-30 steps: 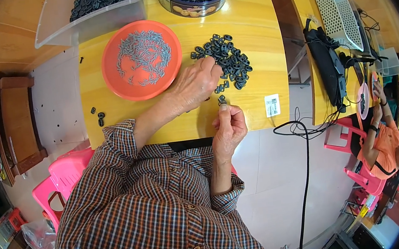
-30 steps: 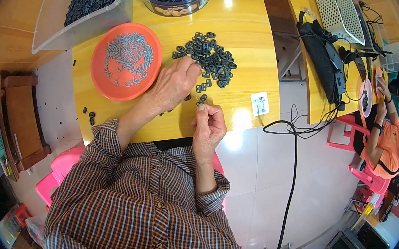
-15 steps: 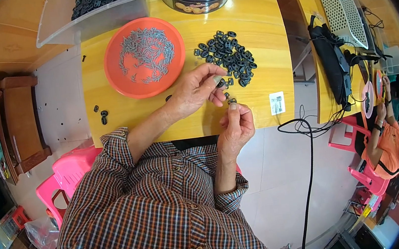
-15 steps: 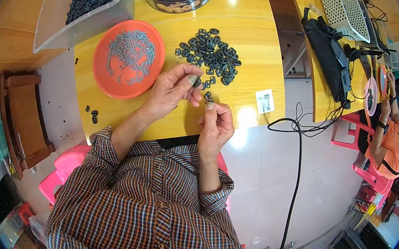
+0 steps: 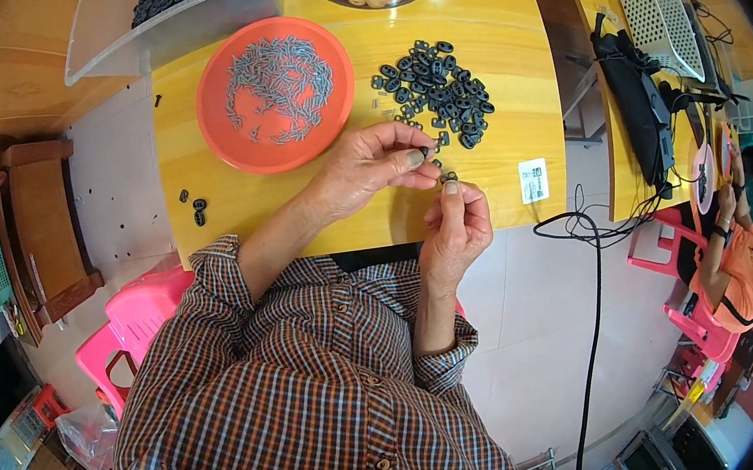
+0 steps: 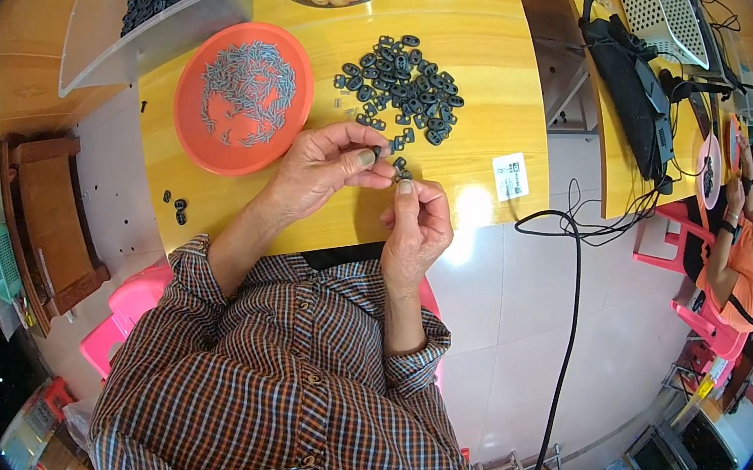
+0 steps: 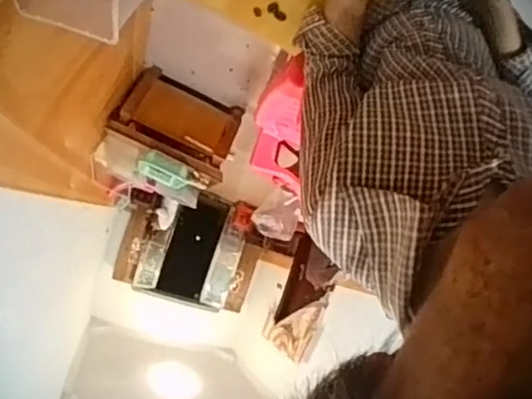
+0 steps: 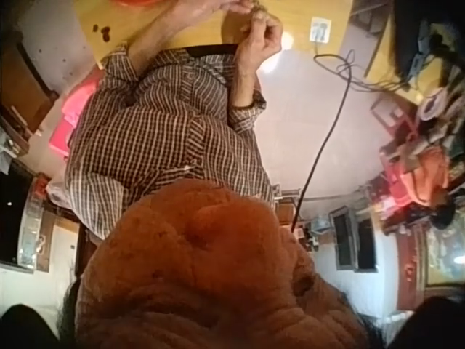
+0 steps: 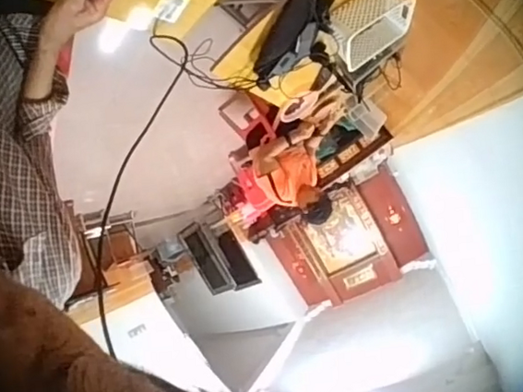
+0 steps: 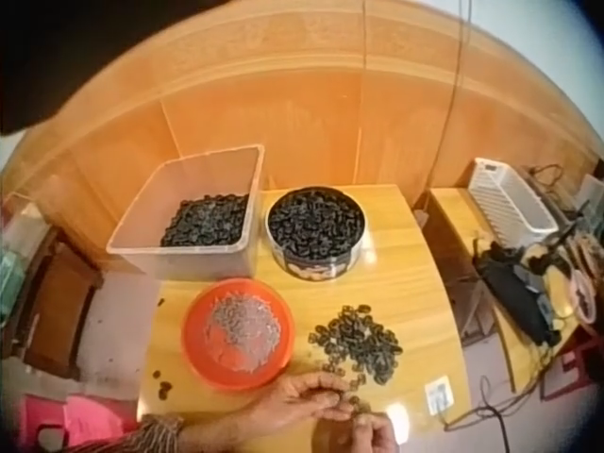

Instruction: Manual assembly of small black plastic components by hand at a workbench.

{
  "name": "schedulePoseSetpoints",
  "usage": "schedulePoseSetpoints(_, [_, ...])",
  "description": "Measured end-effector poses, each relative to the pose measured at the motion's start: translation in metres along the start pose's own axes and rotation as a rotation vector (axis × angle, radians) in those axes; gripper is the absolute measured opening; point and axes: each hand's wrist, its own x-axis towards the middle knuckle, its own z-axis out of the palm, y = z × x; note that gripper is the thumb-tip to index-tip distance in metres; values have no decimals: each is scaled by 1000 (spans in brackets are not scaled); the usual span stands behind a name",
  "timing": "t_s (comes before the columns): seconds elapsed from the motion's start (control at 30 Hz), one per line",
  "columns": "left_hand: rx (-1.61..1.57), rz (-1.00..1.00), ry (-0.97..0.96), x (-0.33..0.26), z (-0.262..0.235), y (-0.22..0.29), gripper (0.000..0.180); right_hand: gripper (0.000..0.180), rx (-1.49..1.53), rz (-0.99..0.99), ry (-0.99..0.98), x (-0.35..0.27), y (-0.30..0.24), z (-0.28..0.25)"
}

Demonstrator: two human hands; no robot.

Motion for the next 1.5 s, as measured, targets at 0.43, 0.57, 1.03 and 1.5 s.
schedulePoseSetpoints(0.43, [111,72,-13,-7,3,-3,32,13,3,5,-8,-1,0,-2])
schedulePoseSetpoints(0.57, [175,78,-9,-8,1,-3,32,12,-10,2,-12,-1,0,-1])
schedulePoseSetpoints(1.03, [266,113,-27,-11,-2,1,23,11,-10,-51,-17,-1,5,0])
schedulePoseSetpoints(1.5, [129,50,118,-8,-3,-5,17,10,-22,17,-83,-1,10,-3])
